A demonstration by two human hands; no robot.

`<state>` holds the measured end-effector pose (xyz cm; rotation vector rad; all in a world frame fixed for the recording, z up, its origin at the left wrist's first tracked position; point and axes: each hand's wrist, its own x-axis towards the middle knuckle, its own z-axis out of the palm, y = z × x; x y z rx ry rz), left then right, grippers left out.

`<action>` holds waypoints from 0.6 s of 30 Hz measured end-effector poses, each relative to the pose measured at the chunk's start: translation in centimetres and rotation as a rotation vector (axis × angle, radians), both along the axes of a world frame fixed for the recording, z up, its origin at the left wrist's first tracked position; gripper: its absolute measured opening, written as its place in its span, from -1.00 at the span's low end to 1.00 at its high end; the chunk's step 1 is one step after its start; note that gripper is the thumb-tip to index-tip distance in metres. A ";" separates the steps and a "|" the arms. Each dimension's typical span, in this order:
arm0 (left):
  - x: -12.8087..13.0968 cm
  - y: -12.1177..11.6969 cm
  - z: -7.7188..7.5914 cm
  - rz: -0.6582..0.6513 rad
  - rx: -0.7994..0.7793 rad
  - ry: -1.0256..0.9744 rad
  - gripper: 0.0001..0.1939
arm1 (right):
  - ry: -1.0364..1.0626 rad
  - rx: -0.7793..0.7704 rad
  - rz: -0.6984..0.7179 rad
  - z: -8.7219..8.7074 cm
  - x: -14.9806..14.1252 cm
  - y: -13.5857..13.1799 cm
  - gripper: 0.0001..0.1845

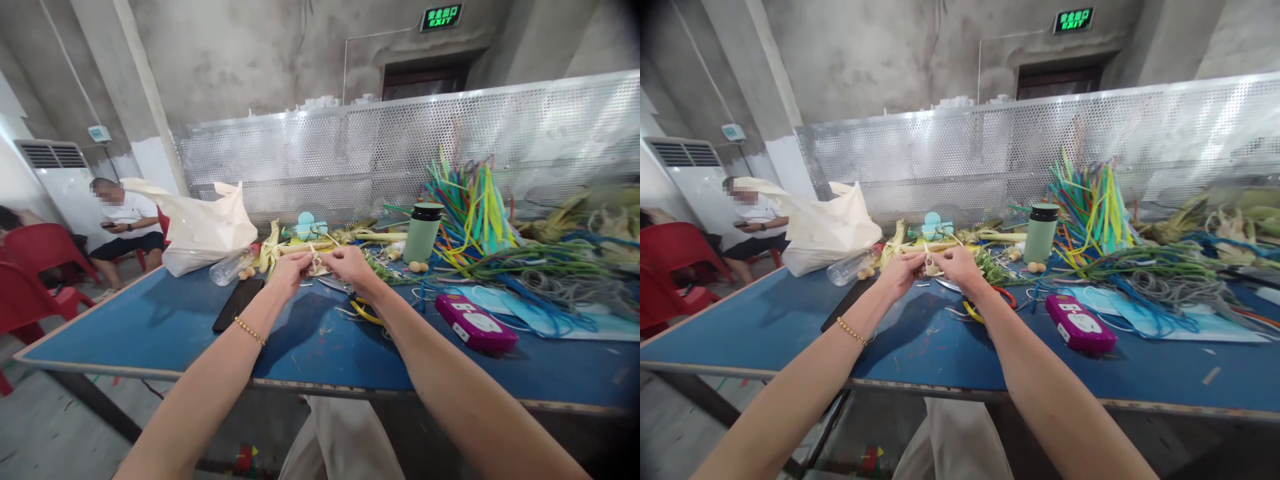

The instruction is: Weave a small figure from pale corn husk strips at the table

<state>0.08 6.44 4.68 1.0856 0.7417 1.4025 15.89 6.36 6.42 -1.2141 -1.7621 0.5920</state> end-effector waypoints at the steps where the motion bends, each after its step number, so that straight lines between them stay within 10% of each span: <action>1: 0.0 0.0 0.0 0.014 -0.007 -0.011 -0.77 | 0.007 -0.029 0.035 -0.2 -0.1 -0.1 -0.54; 18: 0.3 -0.2 0.3 0.029 -0.105 -0.055 -0.78 | -0.022 0.028 0.004 -0.3 -0.4 0.0 -0.81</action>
